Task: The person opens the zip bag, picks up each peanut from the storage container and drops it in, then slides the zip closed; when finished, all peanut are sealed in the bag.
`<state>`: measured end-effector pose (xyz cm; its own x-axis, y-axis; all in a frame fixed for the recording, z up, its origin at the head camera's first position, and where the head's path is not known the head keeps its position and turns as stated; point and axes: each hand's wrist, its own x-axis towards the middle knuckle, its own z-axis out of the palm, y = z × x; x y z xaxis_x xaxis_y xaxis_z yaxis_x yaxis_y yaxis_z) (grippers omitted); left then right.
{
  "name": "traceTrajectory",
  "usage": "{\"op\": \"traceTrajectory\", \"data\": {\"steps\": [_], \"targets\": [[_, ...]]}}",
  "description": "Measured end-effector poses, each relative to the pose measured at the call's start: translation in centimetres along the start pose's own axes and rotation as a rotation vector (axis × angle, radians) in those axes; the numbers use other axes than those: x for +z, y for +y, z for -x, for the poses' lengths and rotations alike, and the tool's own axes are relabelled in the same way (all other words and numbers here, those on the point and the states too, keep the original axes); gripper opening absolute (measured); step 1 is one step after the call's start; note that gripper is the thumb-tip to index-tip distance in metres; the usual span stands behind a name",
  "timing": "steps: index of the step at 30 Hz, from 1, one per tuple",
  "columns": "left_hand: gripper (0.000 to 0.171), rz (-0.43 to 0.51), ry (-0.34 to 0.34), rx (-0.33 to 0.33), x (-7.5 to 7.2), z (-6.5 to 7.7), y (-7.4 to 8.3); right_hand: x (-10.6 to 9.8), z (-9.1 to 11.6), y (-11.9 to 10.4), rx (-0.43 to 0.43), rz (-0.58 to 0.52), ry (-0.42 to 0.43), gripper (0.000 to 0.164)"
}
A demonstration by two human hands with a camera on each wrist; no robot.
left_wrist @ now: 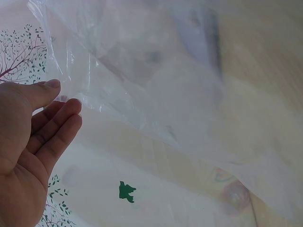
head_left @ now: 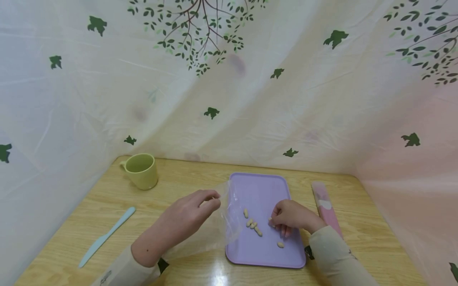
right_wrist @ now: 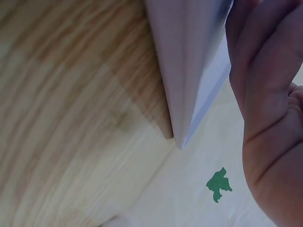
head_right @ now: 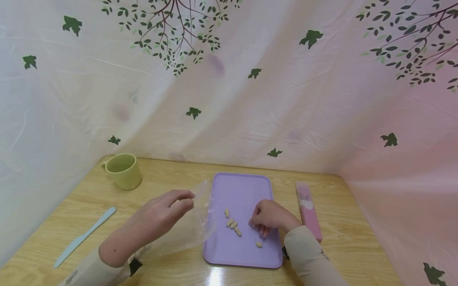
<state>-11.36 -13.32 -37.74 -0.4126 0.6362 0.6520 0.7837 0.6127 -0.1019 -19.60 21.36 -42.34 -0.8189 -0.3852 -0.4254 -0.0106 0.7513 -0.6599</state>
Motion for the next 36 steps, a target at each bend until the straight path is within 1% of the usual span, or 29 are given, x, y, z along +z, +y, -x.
{"op": "traceTrajectory", "data": {"steps": [5, 7, 12, 16, 22, 25, 28, 32, 36], "targets": [[0.027, -0.001, 0.002, -0.001, 0.0, 0.0, 0.0, -0.1, 0.1, -0.2, -0.009, -0.009, 0.012, 0.018], [0.026, -0.002, 0.003, -0.004, 0.0, 0.0, 0.0, -0.3, 0.1, -0.3, -0.027, -0.023, 0.022, 0.018], [0.025, -0.005, -0.004, -0.013, 0.0, 0.1, -0.1, -0.9, 0.2, -0.9, -0.090, -0.102, 0.034, 0.023], [0.025, 0.003, -0.003, -0.012, 0.0, 0.1, -0.3, -1.1, 0.3, -1.6, -0.120, -0.173, 0.048, 0.027], [0.025, 0.015, 0.000, -0.007, 0.0, 0.1, -0.4, -1.2, 0.9, -3.4, -0.163, -0.270, 0.093, 0.033], [0.026, 0.014, -0.003, -0.010, 0.0, 0.1, -0.3, -1.2, 1.5, -4.6, -0.180, -0.309, 0.115, 0.034], [0.025, 0.010, 0.002, -0.011, -0.1, 0.1, -0.3, -1.2, 2.2, -5.8, -0.204, -0.334, 0.119, 0.034], [0.023, 0.003, 0.011, -0.006, -0.1, 0.1, -0.2, -0.9, 3.0, -7.0, -0.219, -0.343, 0.118, 0.032], [0.024, 0.004, -0.001, -0.012, -0.2, 0.2, -0.2, -0.5, 3.6, -7.9, -0.257, -0.335, 0.112, 0.032]]}}
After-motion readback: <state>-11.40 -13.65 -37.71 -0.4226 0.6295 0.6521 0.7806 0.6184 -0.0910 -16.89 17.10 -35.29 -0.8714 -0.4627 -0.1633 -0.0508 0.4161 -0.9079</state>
